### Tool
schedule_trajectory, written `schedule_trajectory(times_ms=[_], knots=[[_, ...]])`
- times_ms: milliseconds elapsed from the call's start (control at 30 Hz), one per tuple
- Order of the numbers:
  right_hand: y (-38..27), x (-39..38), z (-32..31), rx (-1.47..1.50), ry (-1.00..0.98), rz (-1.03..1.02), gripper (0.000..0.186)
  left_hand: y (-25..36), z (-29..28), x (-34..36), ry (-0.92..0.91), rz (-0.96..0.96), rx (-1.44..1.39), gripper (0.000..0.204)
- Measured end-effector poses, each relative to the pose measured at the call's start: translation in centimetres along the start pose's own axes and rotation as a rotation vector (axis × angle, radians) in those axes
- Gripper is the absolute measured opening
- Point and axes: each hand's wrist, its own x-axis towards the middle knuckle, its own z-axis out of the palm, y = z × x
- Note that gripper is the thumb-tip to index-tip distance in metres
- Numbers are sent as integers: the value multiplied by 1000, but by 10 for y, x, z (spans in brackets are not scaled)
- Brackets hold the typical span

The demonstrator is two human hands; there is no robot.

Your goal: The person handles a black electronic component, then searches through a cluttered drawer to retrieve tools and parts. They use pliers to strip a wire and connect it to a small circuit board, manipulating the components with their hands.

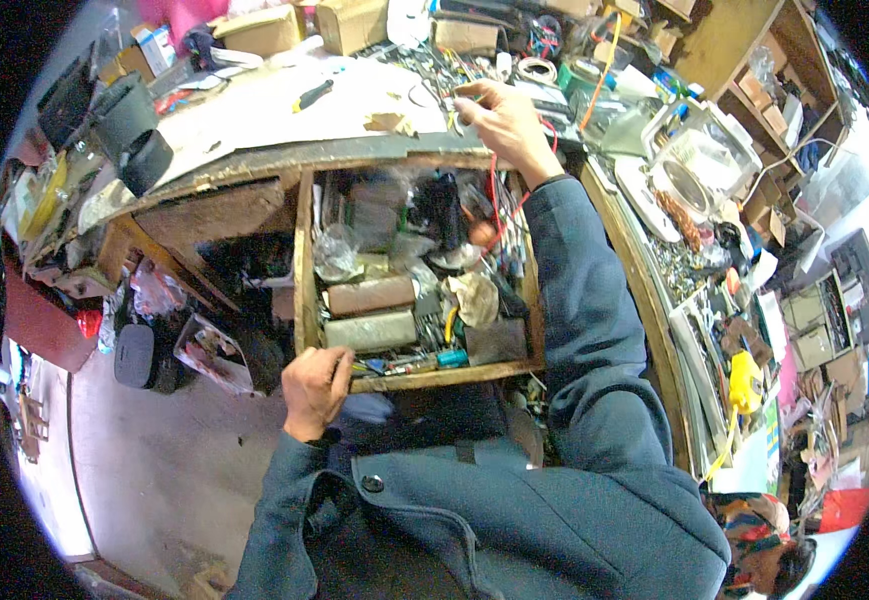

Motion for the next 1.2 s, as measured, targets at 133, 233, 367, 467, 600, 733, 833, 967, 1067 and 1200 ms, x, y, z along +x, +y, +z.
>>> schedule_trajectory(times_ms=[133, 233, 367, 467, 600, 733, 833, 967, 1067, 1200], knots=[[-16, -76, 8, -133, -382, -30, 22, 0, 1, -2, -7, 3, 20, 9], [-9, -136, 7, -350, -478, -91, 23, -1, 4, -2, -8, 55, 14, 10], [19, -211, 33, -561, -406, -95, 33, 4, -1, 4, -50, 77, 9, 12], [38, -232, 39, -773, -499, -38, 19, 3, 1, 1, -47, 62, -26, 11], [49, -243, 37, -895, -603, -17, 15, 4, -1, -2, -60, 15, -68, 11], [21, -243, 31, -745, -612, 13, 13, 6, -8, -9, -123, 63, -17, 18], [5, -251, 29, -711, -436, 7, 16, 8, -13, -18, -153, 52, -43, 24], [-14, -261, 38, -596, -404, -6, 18, 10, -17, -26, -164, 56, -42, 30], [-1, -265, 53, -540, -584, -74, 14, 9, -15, -28, -166, 45, -47, 32], [0, -254, 69, -451, -727, -37, 16, 8, -12, -30, -171, 17, -53, 31]])
